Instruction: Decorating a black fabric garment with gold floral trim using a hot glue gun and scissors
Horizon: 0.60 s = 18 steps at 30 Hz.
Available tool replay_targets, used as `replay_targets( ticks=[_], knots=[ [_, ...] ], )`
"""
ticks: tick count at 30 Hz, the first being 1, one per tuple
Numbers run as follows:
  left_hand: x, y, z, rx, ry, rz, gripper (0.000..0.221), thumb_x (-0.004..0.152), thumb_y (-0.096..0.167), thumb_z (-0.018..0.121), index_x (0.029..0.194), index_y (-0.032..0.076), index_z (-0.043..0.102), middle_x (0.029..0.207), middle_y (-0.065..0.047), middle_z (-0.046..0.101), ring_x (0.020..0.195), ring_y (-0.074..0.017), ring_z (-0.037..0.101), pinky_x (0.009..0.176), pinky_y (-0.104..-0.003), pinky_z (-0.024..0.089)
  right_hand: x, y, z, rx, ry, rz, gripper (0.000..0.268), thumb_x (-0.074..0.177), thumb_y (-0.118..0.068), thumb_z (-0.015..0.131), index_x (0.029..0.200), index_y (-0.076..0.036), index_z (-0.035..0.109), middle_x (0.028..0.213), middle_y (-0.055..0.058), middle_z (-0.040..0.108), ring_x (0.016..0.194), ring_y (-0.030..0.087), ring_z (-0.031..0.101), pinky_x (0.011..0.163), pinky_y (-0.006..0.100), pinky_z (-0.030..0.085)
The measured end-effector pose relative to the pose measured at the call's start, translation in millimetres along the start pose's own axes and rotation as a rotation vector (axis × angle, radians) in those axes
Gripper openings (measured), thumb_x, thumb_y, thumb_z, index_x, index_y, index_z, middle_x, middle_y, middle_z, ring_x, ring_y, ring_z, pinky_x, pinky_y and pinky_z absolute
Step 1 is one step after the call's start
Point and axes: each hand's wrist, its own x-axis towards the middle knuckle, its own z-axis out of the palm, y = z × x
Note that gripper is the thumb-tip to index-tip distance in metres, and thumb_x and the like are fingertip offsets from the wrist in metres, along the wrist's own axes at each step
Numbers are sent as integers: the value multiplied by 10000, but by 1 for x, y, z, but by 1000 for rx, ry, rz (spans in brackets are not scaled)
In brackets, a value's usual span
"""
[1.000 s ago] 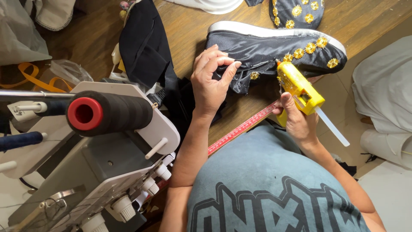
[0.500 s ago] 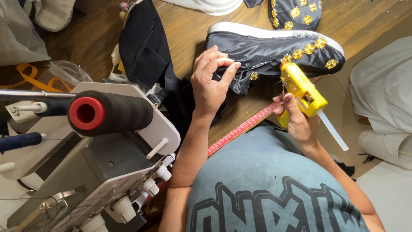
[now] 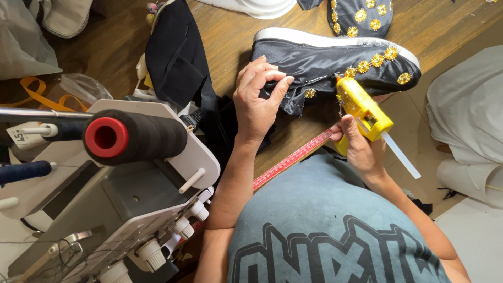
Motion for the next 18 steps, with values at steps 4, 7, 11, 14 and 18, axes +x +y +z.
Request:
replay_targets(
  ticks=[4,7,11,14,18],
  knots=[
    [1,0,-2,4,-24,1,144,828,212,893,884,159,772,972,-12,709,1147,-273,675,1096,-463,483,-12,-31,14,-58,8,-89,354,1057,-244,695,803,0,726,701,133,700,672,206,724,664,319,599],
    [2,5,-6,8,-43,11,129,847,201,879,903,156,771,989,-15,713,1162,-279,671,1096,-468,481,-10,-30,3,-105,-71,-267,334,1005,-189,743,738,7,704,687,141,679,633,226,696,632,326,574],
    [3,31,-15,88,-63,56,96,883,148,835,937,135,757,1089,-41,693,1249,-325,617,1123,-508,460,2,-1,-40,-140,-215,-386,435,1013,-307,677,660,-53,692,820,118,719,721,211,679,728,320,553],
    [2,76,-20,402,-9,270,59,933,123,705,951,81,741,1081,-80,586,1102,-314,541,1030,-461,474,13,-18,-73,59,-322,-227,232,979,-230,698,1089,-32,648,991,112,697,725,121,648,679,222,580],
    [-43,91,7,438,-91,390,190,955,279,777,865,137,687,712,-3,559,684,-226,496,622,-375,402,36,-34,-108,-92,-328,-293,163,1056,-82,621,962,40,674,1113,196,696,889,224,706,694,272,598]
  ],
)
